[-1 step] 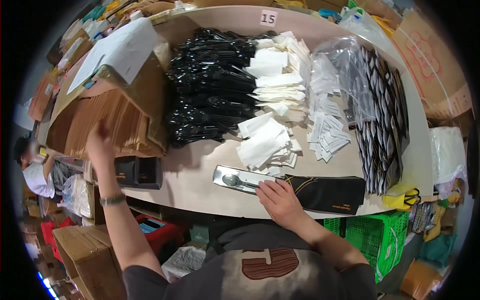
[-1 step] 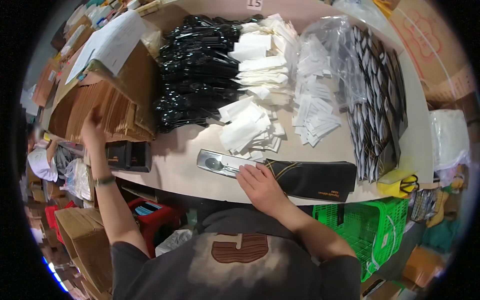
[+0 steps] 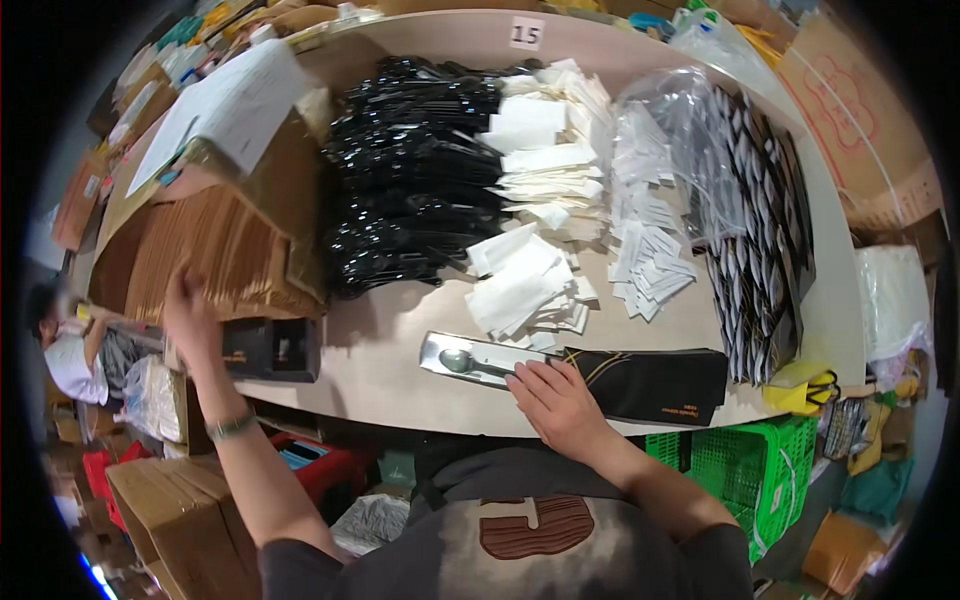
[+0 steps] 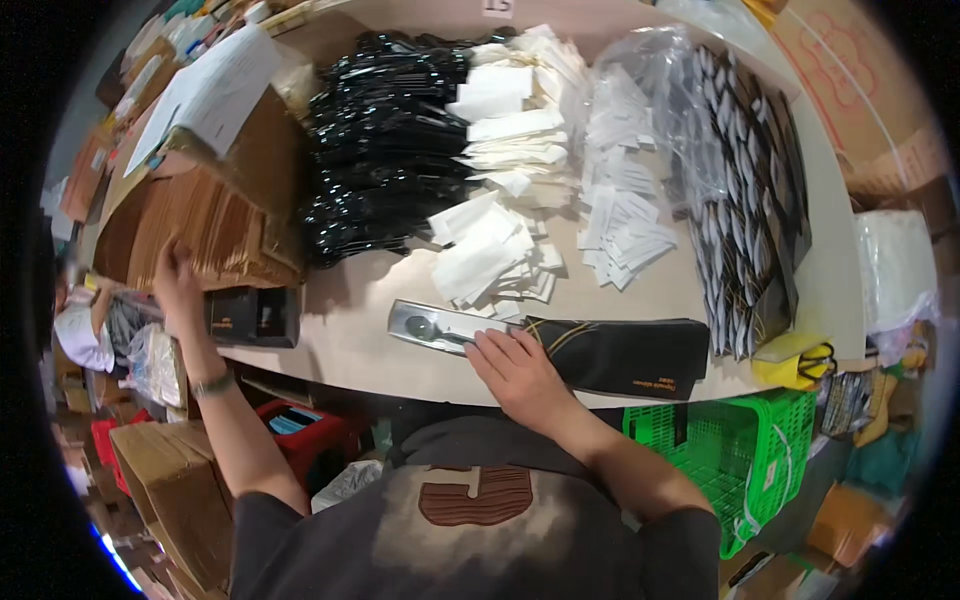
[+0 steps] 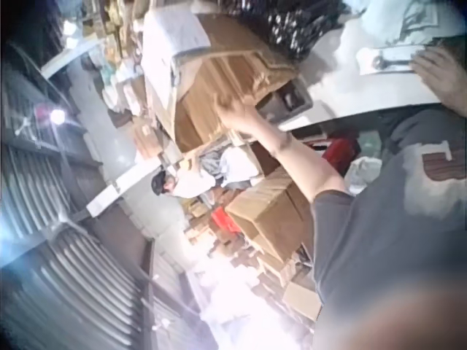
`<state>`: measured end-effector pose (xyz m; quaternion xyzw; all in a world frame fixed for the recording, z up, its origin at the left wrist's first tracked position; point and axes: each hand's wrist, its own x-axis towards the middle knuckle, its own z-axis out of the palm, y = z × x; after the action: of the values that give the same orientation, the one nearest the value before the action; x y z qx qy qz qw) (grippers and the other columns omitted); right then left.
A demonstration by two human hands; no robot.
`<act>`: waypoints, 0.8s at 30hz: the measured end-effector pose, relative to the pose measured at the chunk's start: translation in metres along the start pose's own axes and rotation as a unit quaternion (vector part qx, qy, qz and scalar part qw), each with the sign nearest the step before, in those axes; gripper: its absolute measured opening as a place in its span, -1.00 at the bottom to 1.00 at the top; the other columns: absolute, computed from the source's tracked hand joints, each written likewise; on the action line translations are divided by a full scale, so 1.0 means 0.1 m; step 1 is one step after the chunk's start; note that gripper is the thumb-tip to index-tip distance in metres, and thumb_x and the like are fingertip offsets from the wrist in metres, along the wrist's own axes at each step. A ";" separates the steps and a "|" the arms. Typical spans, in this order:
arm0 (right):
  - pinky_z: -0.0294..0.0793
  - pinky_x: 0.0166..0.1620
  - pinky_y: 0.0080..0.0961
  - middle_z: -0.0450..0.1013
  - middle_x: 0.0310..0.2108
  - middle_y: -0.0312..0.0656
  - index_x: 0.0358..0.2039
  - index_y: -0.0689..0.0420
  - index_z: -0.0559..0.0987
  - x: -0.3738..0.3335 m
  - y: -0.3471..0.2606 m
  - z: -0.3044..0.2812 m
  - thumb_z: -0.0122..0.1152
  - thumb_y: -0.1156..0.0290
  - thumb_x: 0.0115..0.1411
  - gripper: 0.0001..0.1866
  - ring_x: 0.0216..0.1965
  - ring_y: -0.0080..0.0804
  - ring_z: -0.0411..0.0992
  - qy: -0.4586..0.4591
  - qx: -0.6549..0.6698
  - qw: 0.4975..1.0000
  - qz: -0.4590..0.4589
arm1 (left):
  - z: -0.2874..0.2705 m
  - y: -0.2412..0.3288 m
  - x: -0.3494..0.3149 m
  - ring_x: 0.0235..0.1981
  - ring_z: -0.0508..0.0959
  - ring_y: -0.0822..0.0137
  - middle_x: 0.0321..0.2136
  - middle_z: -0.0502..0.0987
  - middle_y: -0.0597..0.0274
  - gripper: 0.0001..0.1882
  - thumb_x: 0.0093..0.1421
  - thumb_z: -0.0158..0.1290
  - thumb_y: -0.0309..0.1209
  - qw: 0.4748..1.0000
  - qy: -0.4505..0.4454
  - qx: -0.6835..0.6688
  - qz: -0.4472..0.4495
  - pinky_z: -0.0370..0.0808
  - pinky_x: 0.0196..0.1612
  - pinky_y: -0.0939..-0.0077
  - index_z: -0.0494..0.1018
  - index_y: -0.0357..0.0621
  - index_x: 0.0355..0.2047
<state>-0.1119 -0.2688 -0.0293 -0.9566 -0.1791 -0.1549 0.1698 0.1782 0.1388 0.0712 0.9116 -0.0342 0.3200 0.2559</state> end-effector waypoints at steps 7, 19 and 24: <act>0.13 0.30 0.10 0.16 0.31 0.14 0.08 -0.09 0.57 -0.08 -0.04 -0.32 0.32 0.32 0.14 -0.55 0.30 0.15 0.17 -0.067 0.067 0.990 0.109 | 0.19 0.66 -1.82 -0.26 0.48 0.52 -0.28 0.58 0.37 -0.86 0.29 0.10 -0.52 0.821 -0.397 -0.373 -0.172 0.41 -0.17 0.65 0.60 -0.27 -0.19; 0.23 0.29 -0.01 0.23 0.22 0.20 -0.03 0.11 0.55 -0.03 0.17 -0.20 0.41 0.36 0.03 -0.55 0.26 0.25 0.20 -0.060 0.136 0.989 0.018 | 0.65 1.96 -2.06 -0.33 0.56 0.13 -0.35 0.52 0.11 -0.69 0.02 0.36 -0.35 0.850 -0.483 -0.190 0.092 0.51 -0.25 0.34 0.52 -0.22 -0.31; 0.25 0.28 -0.01 0.23 0.23 0.20 -0.21 0.23 0.48 -0.04 0.17 -0.31 0.47 0.32 -0.03 -0.56 0.26 0.22 0.20 -0.066 0.108 0.988 0.093 | 0.69 2.03 -2.16 -0.20 0.53 0.12 -0.26 0.49 -0.01 -0.55 0.06 0.32 -0.41 0.935 -0.339 -0.087 0.058 0.49 -0.14 0.31 0.39 -0.29 -0.10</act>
<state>-0.1165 -0.2965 -0.0078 -0.9533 -0.1157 -0.0547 0.2735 -0.0001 -0.0931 -0.0138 0.9365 -0.1991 0.0025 0.2886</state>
